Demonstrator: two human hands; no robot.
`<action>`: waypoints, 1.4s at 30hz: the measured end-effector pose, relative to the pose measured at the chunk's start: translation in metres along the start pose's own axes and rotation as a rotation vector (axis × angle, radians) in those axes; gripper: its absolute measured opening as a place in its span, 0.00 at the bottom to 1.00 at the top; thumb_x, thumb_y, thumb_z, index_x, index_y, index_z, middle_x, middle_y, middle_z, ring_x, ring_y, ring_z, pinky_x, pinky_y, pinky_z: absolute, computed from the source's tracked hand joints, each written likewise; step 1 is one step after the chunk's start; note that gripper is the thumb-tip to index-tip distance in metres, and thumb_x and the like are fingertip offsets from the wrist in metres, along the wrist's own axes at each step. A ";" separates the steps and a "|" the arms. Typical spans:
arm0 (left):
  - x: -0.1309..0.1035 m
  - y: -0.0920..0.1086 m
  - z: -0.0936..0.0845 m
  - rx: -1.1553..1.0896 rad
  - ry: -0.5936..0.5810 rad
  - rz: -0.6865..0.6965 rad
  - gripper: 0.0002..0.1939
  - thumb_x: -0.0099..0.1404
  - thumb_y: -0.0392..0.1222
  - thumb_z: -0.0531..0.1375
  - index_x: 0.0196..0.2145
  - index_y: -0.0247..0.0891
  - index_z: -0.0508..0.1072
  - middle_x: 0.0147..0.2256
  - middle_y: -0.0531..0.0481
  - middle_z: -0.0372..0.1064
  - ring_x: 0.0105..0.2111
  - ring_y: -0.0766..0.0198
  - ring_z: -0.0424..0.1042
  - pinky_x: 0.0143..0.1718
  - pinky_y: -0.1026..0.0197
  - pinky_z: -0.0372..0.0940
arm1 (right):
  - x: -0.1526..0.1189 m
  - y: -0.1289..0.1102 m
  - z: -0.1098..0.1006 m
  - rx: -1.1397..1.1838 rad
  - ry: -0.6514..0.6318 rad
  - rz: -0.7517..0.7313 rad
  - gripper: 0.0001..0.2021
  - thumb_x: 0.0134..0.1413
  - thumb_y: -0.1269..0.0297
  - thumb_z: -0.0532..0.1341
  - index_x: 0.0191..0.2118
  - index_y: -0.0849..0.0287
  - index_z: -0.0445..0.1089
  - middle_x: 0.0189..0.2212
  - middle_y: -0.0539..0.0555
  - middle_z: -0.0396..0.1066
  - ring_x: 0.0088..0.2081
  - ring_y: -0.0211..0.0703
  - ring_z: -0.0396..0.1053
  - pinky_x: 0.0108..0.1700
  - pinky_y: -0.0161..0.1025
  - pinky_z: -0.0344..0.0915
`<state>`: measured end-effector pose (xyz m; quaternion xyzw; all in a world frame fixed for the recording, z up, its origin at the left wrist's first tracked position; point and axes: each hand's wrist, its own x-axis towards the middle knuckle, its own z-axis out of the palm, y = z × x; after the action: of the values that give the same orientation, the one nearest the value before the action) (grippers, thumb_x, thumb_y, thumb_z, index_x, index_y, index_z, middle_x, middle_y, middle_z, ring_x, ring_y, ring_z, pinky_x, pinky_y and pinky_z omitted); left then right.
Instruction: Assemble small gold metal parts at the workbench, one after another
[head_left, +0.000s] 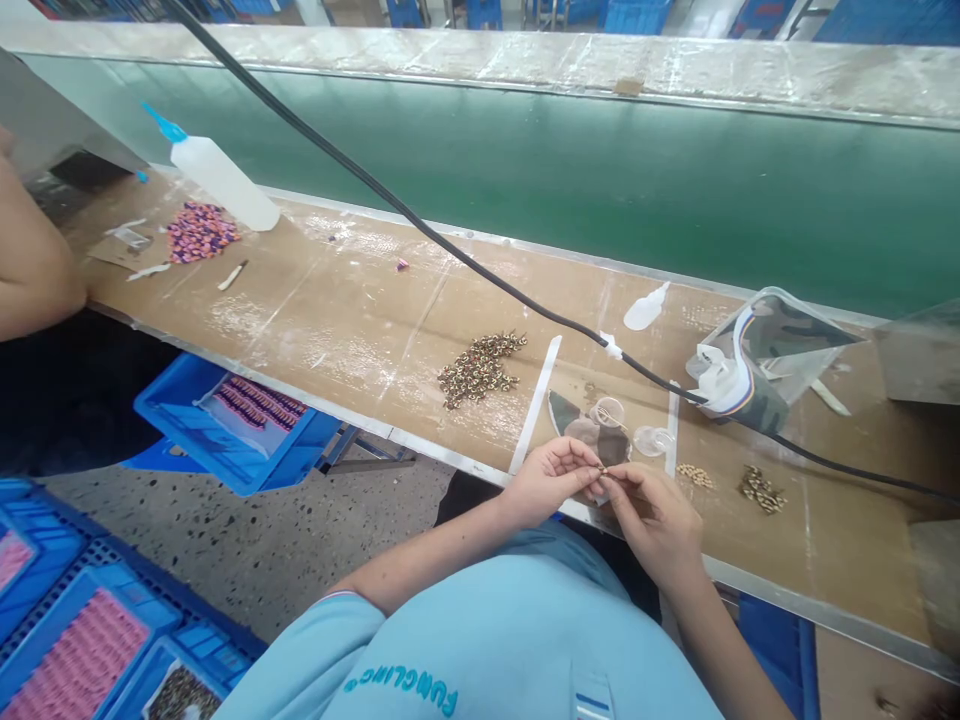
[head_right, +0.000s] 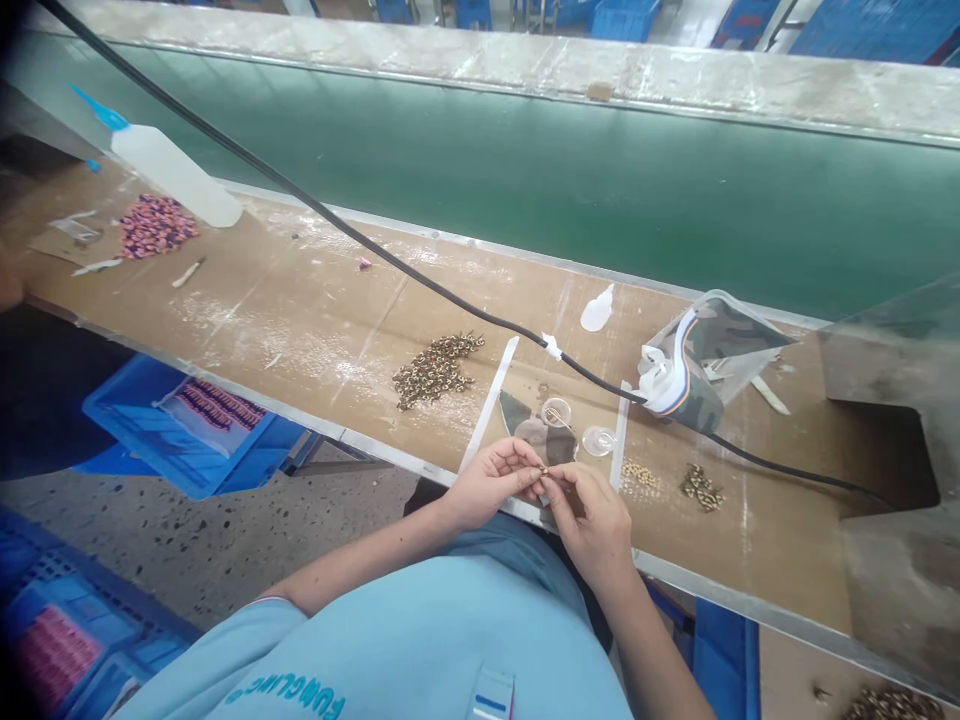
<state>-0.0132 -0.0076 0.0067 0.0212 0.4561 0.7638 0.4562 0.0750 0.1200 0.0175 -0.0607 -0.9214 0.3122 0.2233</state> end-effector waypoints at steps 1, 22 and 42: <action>-0.001 -0.001 0.001 0.008 0.010 0.014 0.22 0.46 0.52 0.70 0.30 0.33 0.68 0.24 0.53 0.70 0.25 0.70 0.71 0.30 0.65 0.66 | -0.001 0.000 0.000 -0.001 0.006 -0.004 0.05 0.60 0.62 0.57 0.35 0.55 0.69 0.29 0.50 0.74 0.30 0.38 0.72 0.32 0.35 0.69; -0.007 -0.026 -0.005 0.256 0.121 0.208 0.14 0.53 0.49 0.66 0.30 0.35 0.74 0.37 0.44 0.73 0.36 0.62 0.72 0.40 0.60 0.70 | -0.007 0.001 -0.003 -0.059 0.053 -0.074 0.04 0.59 0.67 0.57 0.37 0.54 0.69 0.31 0.50 0.74 0.33 0.38 0.73 0.36 0.36 0.69; -0.005 -0.018 0.001 0.179 0.064 0.141 0.19 0.52 0.53 0.66 0.30 0.34 0.69 0.27 0.49 0.71 0.28 0.66 0.72 0.35 0.61 0.69 | -0.007 -0.002 0.001 -0.043 0.035 0.024 0.06 0.61 0.64 0.55 0.34 0.54 0.68 0.29 0.49 0.74 0.32 0.38 0.72 0.34 0.34 0.67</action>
<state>0.0025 -0.0080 -0.0038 0.0691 0.5341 0.7505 0.3829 0.0811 0.1158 0.0156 -0.0820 -0.9230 0.2941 0.2341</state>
